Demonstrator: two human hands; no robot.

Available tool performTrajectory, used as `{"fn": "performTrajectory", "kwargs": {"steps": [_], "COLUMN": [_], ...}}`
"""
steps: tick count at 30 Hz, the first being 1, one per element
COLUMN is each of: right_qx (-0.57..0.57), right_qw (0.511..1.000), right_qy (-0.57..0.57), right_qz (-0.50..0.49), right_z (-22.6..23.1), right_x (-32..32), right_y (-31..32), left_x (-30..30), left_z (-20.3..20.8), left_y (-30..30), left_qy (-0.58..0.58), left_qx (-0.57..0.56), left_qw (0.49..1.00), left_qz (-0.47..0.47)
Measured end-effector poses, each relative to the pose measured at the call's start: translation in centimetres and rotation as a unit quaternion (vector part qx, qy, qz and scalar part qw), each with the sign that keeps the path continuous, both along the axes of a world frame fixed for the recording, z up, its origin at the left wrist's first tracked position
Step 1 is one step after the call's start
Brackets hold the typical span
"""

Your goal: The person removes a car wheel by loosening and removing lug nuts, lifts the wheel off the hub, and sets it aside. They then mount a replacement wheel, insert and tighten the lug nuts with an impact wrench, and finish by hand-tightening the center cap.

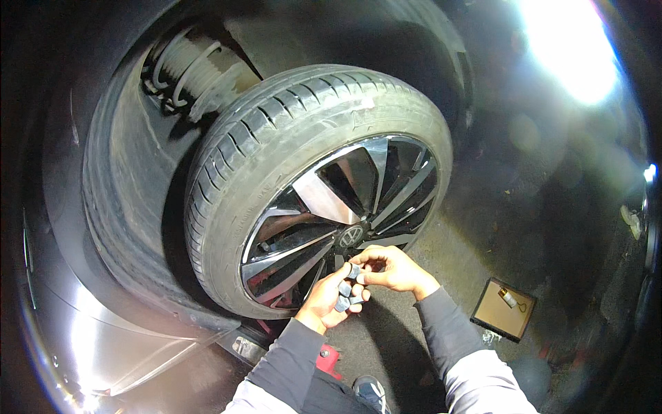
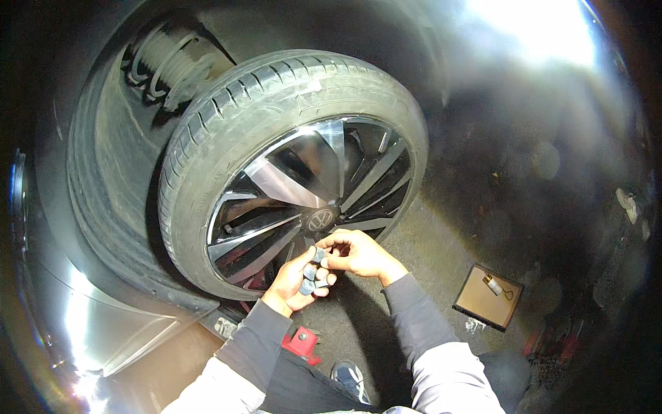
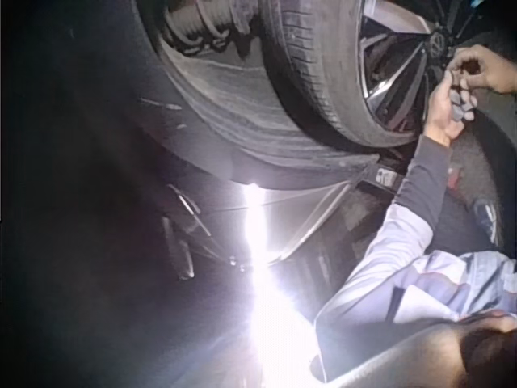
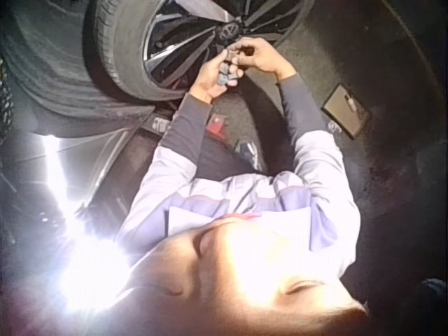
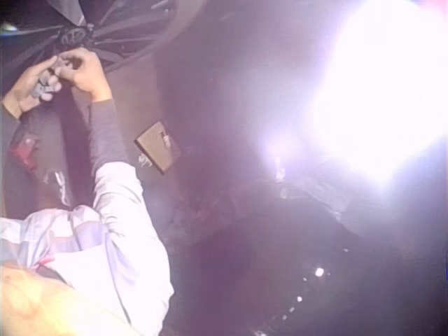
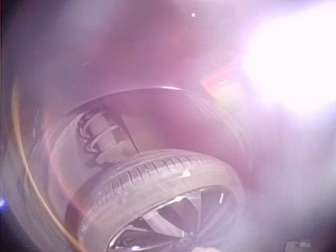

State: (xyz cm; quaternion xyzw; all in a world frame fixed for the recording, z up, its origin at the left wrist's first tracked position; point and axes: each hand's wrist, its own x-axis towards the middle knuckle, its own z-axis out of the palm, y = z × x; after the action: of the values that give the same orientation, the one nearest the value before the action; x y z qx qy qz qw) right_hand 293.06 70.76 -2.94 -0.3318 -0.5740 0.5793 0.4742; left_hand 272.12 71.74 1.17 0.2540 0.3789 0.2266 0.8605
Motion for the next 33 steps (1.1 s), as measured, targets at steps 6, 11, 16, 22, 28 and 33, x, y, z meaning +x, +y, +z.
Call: {"fn": "performTrajectory", "kwargs": {"steps": [6,11,16,22,28,33], "right_qx": [-0.052,-0.040,0.003,-0.006,-0.022,-0.025], "right_qw": [0.994,0.994,0.976,0.914,0.903,0.896], "right_qy": [0.099,0.070,0.086,0.116,0.121,0.142], "right_qz": [-0.010,-0.068,-0.201,-0.389,-0.413,-0.420], "right_z": [0.6,0.9,0.7,0.8,1.2,1.3], "right_x": [-1.2,-2.6,-4.8,-7.4,-8.5,-9.0], "right_y": [-0.1,-0.4,-0.1,1.6,2.2,2.7], "left_x": [0.2,0.2,0.1,-0.3,-0.9,-0.9], "left_z": [0.7,0.6,0.0,-0.2,0.2,0.5], "left_y": [-0.3,-0.2,0.0,-0.1,-0.2,-0.4], "left_qy": [-0.036,0.009,0.025,0.092,0.094,0.101], "left_qx": [-0.021,0.004,-0.015,0.004,0.011,0.021], "left_qw": [0.999,0.999,0.995,0.992,0.992,0.991], "left_qz": [0.005,0.036,0.093,0.085,0.086,0.082]}}
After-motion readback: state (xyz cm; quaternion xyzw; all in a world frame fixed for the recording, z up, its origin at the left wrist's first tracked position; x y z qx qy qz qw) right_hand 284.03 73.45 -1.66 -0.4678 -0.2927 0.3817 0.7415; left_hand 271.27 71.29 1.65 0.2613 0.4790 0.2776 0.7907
